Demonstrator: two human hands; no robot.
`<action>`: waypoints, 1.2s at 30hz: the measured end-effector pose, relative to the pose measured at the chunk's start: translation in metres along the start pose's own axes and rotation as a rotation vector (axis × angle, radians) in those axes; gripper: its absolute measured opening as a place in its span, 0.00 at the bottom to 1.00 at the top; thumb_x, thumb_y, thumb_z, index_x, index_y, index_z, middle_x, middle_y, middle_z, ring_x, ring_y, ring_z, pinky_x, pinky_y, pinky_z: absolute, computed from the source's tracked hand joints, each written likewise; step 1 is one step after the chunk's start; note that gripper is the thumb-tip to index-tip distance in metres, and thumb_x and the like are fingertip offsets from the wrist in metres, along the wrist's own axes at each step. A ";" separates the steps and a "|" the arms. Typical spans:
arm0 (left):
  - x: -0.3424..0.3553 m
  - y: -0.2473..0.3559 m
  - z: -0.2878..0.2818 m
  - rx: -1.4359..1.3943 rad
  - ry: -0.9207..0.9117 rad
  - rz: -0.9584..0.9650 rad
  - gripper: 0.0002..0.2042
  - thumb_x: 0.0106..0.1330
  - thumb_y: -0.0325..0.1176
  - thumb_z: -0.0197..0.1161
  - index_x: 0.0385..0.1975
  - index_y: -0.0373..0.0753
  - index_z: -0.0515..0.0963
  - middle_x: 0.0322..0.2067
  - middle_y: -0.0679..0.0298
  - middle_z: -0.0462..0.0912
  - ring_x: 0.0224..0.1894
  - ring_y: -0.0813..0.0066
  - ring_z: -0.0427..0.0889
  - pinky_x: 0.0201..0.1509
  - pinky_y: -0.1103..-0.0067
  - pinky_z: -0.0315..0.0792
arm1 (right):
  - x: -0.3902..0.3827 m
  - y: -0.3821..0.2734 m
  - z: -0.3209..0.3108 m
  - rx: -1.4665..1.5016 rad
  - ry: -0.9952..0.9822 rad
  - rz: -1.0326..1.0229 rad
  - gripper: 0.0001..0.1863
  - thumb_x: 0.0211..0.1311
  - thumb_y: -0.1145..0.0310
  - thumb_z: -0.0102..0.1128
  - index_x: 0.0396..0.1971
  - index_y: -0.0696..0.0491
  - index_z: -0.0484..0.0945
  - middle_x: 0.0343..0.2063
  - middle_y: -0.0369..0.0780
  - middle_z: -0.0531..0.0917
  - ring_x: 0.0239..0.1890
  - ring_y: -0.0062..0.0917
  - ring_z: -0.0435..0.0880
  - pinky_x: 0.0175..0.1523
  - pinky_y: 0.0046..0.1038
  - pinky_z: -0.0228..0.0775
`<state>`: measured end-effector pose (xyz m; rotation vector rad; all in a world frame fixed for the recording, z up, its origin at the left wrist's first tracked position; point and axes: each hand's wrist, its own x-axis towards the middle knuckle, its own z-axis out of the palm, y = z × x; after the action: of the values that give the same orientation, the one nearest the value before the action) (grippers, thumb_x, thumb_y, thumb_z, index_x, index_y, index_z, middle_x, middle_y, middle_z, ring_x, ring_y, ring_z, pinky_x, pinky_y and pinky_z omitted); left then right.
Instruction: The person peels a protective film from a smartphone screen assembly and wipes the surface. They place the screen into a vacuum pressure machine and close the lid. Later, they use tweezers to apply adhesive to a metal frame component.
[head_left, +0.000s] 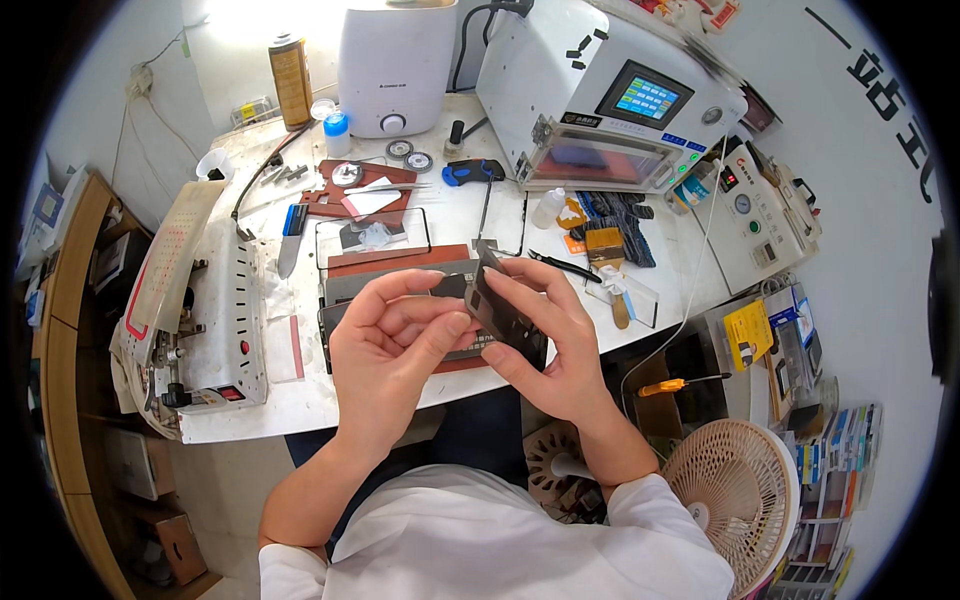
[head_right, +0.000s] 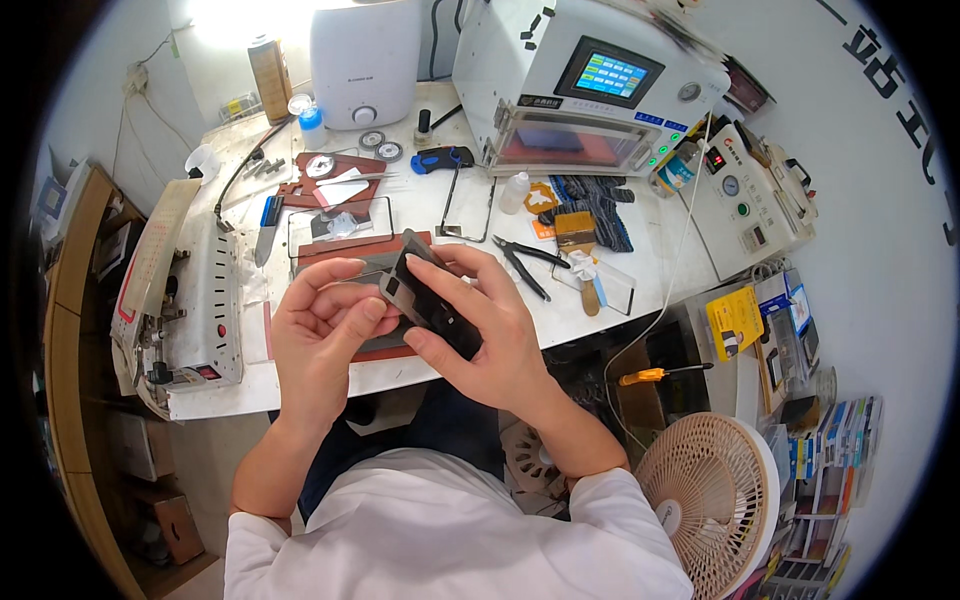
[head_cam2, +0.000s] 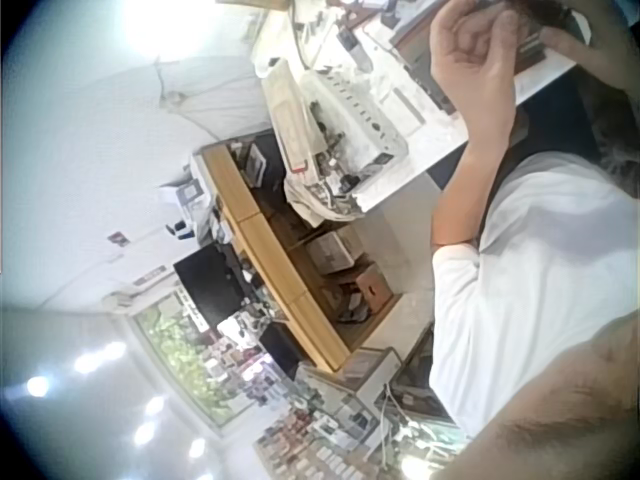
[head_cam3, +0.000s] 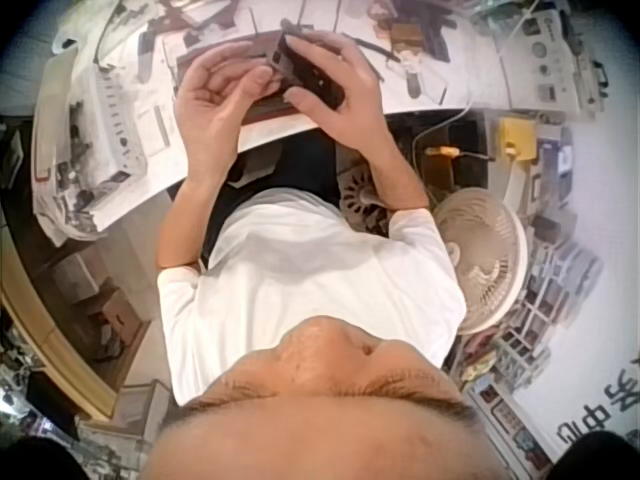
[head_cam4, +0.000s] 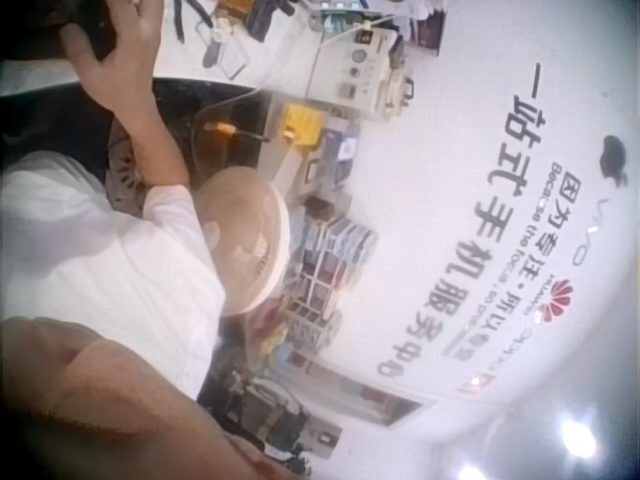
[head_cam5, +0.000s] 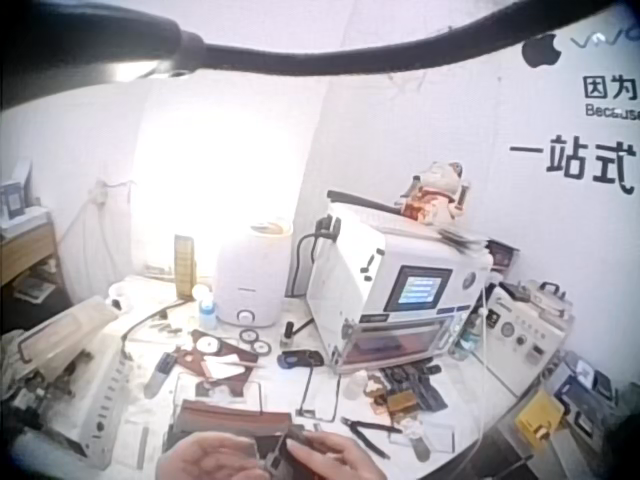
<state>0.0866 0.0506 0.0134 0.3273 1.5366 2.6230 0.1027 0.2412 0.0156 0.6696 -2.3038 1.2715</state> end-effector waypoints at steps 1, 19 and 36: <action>0.000 0.000 0.000 0.001 0.002 0.002 0.16 0.66 0.17 0.62 0.52 0.30 0.71 0.40 0.52 0.86 0.42 0.71 0.87 0.48 0.76 0.85 | 0.000 0.000 0.000 -0.005 0.002 0.000 0.30 0.54 0.68 0.71 0.60 0.54 0.77 0.57 0.48 0.74 0.53 0.37 0.78 0.55 0.34 0.74; 0.001 0.001 0.000 0.016 0.013 -0.008 0.16 0.66 0.17 0.62 0.53 0.30 0.71 0.40 0.51 0.86 0.41 0.70 0.87 0.48 0.76 0.85 | -0.001 0.000 0.001 -0.046 0.006 0.014 0.31 0.52 0.68 0.72 0.59 0.52 0.78 0.58 0.47 0.73 0.53 0.36 0.78 0.52 0.32 0.74; -0.001 0.004 -0.001 -0.011 -0.012 -0.014 0.17 0.66 0.17 0.62 0.53 0.30 0.70 0.39 0.52 0.85 0.42 0.70 0.87 0.49 0.75 0.85 | 0.000 -0.001 0.000 -0.004 -0.028 0.002 0.30 0.54 0.69 0.71 0.60 0.54 0.77 0.57 0.48 0.73 0.54 0.38 0.77 0.56 0.34 0.73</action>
<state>0.0878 0.0476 0.0159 0.3293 1.5148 2.6137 0.1033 0.2414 0.0161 0.6886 -2.3289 1.2662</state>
